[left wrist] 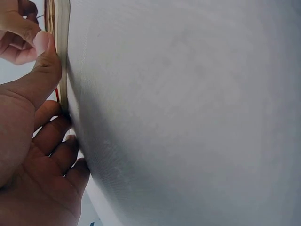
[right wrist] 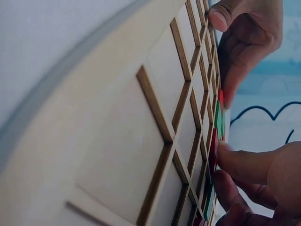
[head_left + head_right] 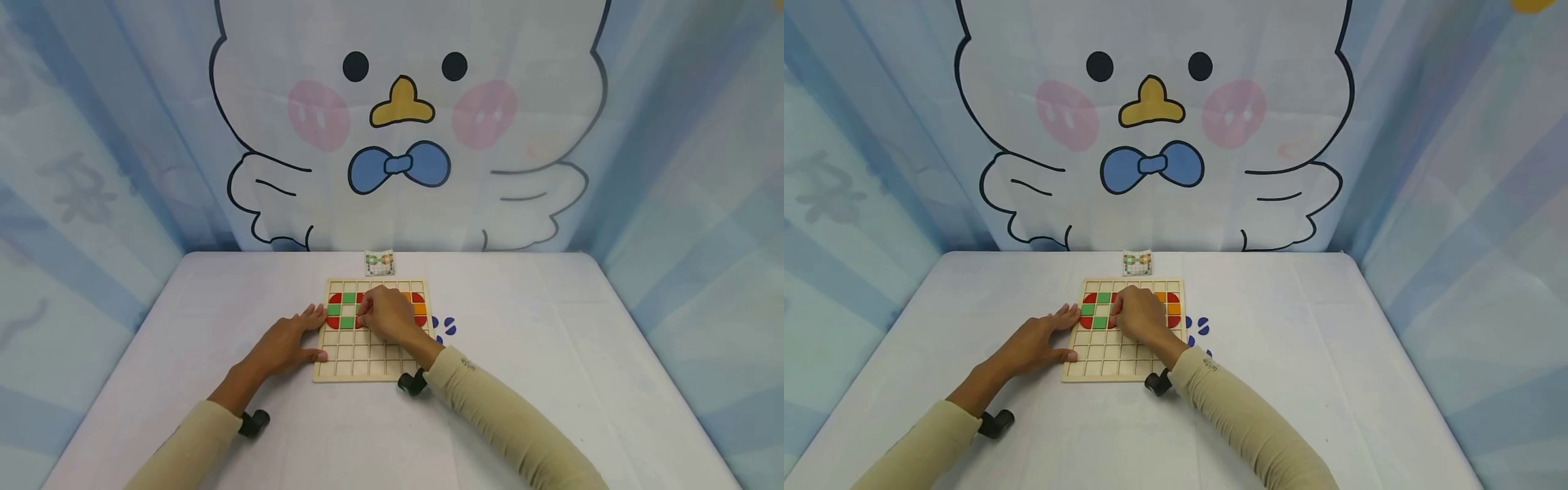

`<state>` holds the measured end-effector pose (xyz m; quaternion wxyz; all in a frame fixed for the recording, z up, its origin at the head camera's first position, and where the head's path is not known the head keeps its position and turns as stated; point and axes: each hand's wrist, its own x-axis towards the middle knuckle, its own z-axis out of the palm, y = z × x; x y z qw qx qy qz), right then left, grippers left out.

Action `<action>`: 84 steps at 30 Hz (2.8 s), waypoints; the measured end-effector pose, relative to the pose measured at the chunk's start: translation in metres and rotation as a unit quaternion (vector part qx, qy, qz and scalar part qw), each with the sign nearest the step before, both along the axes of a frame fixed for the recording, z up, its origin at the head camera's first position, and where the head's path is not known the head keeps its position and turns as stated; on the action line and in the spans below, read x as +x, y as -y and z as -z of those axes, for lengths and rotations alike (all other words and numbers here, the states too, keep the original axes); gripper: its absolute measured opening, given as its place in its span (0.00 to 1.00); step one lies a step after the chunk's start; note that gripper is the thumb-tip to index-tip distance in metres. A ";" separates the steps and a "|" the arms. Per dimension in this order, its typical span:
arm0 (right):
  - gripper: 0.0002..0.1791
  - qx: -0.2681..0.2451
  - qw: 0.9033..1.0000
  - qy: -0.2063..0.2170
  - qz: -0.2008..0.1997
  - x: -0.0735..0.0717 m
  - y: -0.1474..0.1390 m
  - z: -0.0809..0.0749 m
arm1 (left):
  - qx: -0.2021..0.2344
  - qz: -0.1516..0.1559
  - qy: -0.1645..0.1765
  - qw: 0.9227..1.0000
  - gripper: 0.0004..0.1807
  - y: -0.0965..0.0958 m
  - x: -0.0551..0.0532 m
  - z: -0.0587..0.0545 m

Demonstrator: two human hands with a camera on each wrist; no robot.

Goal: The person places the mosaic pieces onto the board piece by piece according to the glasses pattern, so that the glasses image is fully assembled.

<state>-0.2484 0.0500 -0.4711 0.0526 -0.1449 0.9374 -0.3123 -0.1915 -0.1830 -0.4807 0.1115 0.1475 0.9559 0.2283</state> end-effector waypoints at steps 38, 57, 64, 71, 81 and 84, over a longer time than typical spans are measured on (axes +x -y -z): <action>0.06 0.034 0.988 0.028 0.150 0.009 -0.145 -0.015 | -0.014 -0.010 0.000 1.000 0.55 -0.002 0.000 0.002; 0.06 0.055 0.991 0.042 0.117 0.010 -0.148 -0.001 | -0.014 -0.014 0.004 1.000 0.55 -0.003 0.000 0.001; 0.01 0.044 0.992 0.058 0.099 0.014 -0.150 -0.002 | -0.014 -0.010 0.000 1.000 0.54 -0.003 0.000 0.001; 0.02 0.012 0.994 0.062 0.090 0.023 -0.144 -0.008 | -0.011 -0.009 0.001 1.000 0.54 -0.003 0.000 0.000; 0.05 -0.017 0.998 0.044 0.027 0.032 -0.125 -0.006 | -0.009 -0.010 0.002 1.000 0.54 -0.002 0.000 0.002; 0.04 -0.021 0.999 0.043 0.024 0.034 -0.120 -0.005 | -0.008 -0.011 0.003 1.000 0.54 -0.002 0.000 0.001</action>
